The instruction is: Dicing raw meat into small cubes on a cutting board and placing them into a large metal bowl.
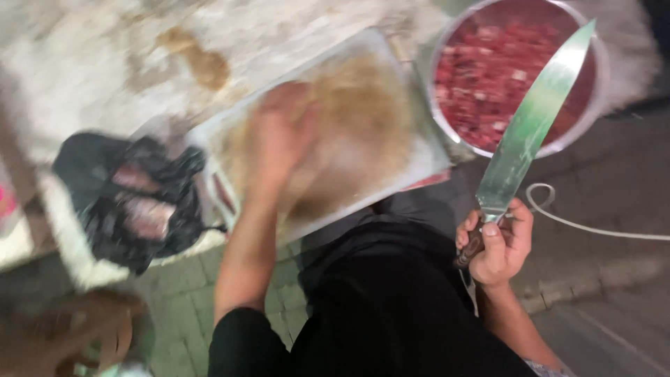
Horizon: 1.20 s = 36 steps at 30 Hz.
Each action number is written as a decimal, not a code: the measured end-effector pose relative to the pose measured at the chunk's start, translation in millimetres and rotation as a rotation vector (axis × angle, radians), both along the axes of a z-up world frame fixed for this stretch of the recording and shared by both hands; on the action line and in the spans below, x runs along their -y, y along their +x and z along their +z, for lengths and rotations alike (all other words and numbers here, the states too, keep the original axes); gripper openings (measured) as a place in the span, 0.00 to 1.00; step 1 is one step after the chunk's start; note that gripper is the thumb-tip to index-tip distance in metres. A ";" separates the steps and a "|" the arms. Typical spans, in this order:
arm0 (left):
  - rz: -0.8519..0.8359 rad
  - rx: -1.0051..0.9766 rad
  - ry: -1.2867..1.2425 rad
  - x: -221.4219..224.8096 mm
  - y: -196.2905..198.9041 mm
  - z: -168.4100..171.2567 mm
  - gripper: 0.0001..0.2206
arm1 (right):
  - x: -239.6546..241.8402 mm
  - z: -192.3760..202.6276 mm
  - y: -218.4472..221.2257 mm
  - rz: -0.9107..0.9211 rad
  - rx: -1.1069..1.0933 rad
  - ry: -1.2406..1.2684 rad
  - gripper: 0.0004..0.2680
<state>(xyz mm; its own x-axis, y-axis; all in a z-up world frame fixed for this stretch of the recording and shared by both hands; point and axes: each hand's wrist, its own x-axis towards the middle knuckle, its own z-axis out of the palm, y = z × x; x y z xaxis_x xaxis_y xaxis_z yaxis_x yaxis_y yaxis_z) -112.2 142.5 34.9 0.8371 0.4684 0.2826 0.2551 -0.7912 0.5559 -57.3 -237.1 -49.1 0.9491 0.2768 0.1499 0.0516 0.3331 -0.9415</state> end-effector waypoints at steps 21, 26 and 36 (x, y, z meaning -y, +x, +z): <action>-0.046 0.282 -0.134 97.1 -4.4 -110.1 0.12 | -69.0 61.7 -5.5 0.391 0.287 -0.684 0.19; -0.203 0.322 -0.149 85.8 -12.7 -81.2 0.13 | -65.7 76.0 -1.5 0.437 0.303 -0.905 0.19; -0.244 0.325 0.193 80.6 -7.3 -91.6 0.06 | -87.5 93.2 7.6 0.512 0.475 -1.005 0.18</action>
